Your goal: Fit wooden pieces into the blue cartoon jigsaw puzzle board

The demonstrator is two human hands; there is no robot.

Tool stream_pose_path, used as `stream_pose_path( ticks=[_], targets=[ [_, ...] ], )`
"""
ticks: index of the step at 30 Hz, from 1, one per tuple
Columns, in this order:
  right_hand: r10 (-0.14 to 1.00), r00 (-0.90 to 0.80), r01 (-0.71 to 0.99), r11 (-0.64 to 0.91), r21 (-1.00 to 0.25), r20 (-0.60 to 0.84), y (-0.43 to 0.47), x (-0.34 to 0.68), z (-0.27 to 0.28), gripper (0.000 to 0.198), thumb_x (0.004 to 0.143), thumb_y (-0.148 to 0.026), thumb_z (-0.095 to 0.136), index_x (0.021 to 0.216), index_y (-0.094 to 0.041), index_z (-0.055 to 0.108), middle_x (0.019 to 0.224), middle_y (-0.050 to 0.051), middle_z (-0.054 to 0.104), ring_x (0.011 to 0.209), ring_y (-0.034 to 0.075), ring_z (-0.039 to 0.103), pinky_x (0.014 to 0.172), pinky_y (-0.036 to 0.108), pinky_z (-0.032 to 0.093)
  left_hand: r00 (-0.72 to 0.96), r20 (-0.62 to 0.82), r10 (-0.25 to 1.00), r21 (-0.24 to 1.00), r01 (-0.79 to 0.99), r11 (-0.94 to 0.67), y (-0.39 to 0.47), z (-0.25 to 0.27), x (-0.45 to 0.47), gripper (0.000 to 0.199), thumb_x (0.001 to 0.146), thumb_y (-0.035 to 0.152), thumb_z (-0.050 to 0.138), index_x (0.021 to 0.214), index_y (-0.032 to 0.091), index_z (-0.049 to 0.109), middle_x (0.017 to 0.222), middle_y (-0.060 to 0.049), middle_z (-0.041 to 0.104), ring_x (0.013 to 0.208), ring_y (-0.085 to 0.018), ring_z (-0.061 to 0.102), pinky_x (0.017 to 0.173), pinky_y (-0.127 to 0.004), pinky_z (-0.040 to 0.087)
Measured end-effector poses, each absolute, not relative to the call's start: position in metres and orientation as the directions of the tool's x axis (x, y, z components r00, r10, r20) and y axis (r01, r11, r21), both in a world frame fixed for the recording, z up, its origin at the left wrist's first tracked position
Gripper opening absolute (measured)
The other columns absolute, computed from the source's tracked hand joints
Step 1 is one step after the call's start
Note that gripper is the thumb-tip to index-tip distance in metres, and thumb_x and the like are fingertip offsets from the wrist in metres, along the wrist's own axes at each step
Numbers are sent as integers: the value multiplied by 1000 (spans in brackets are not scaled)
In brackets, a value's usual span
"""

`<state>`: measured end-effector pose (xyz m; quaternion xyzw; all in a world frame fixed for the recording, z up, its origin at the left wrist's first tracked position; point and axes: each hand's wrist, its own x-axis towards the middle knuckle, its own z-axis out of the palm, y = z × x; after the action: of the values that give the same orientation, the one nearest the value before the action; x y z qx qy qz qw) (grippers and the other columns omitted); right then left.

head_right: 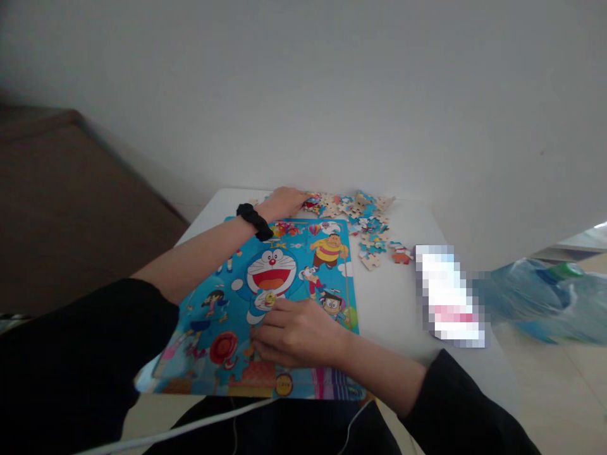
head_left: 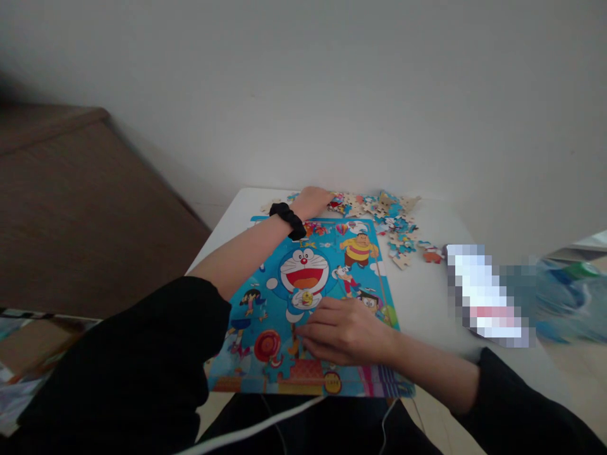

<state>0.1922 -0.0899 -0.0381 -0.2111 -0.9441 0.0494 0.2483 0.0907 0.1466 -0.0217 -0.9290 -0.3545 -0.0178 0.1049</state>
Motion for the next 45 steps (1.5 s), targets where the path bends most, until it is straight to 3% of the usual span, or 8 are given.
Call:
stream_pose_path(
  ticks=[8, 15, 19, 23, 29, 34, 40, 45],
  targets=[
    [435, -704, 420, 893, -164, 561, -85, 194, -33, 22, 89, -25, 43, 87, -17, 64, 69, 0, 64, 65, 11, 55, 56, 24, 42, 759, 215, 614, -243, 651, -720, 88, 9, 49, 27, 90, 17, 38, 106, 11, 58, 95, -11, 66, 87, -23, 62, 73, -32, 46],
    [454, -706, 427, 885, -184, 543, -86, 194, -38, 23, 88, -26, 45, 87, -17, 65, 69, 0, 65, 66, 12, 55, 58, 24, 43, 787, 213, 579, -264, 617, -741, 31, -22, 10, 33, 86, 10, 37, 114, 8, 55, 108, -15, 63, 94, -22, 61, 76, -32, 49],
    [518, -702, 479, 851, -214, 489, -78, 201, -34, 23, 89, -26, 44, 90, -17, 66, 76, 3, 67, 72, 13, 58, 65, 25, 45, 723, 186, 666, -126, 689, -714, 30, -34, 5, 36, 85, 15, 40, 119, 14, 53, 116, -11, 60, 100, -20, 59, 80, -29, 49],
    [721, -600, 683, 687, -247, 348, -48, 217, -24, 27, 90, -30, 42, 93, -18, 66, 88, 5, 69, 84, 17, 61, 74, 30, 46, 660, 137, 738, 19, 743, -668, 35, -32, 4, 35, 83, 21, 44, 116, 18, 54, 111, -8, 61, 97, -22, 60, 78, -32, 50],
    [842, -507, 848, 525, -71, 183, 11, 226, -32, 44, 90, -33, 39, 130, -16, 46, 129, 12, 52, 122, 26, 43, 98, 42, 37, 716, 130, 686, 172, 665, -727, 43, -36, -5, 37, 76, 5, 42, 107, 19, 56, 112, -5, 60, 104, -18, 55, 88, -32, 45],
    [840, -517, 851, 525, -8, 166, 21, 216, -40, 40, 90, -32, 39, 126, -18, 50, 125, 10, 56, 118, 27, 47, 102, 52, 25, 675, 258, 691, 105, 691, -715, 45, -38, -12, 31, 79, 5, 40, 93, 19, 63, 101, -6, 59, 97, -20, 54, 87, -36, 44],
    [783, -603, 791, 612, -11, 149, 6, 213, -24, 31, 90, -36, 41, 99, -20, 66, 92, 6, 68, 90, 21, 60, 74, 31, 41, 588, 238, 773, 75, 783, -618, 37, -36, -8, 25, 83, 27, 46, 98, 16, 62, 94, -8, 61, 88, -22, 57, 75, -34, 48],
    [802, -572, 810, 585, -36, 171, 3, 214, -22, 34, 88, -42, 41, 80, -20, 66, 76, 3, 67, 74, 17, 61, 54, 25, 34, 621, 252, 743, 157, 731, -664, 38, -41, -7, 30, 86, 36, 47, 102, 17, 62, 99, -8, 63, 92, -21, 58, 79, -34, 48]
  ],
)
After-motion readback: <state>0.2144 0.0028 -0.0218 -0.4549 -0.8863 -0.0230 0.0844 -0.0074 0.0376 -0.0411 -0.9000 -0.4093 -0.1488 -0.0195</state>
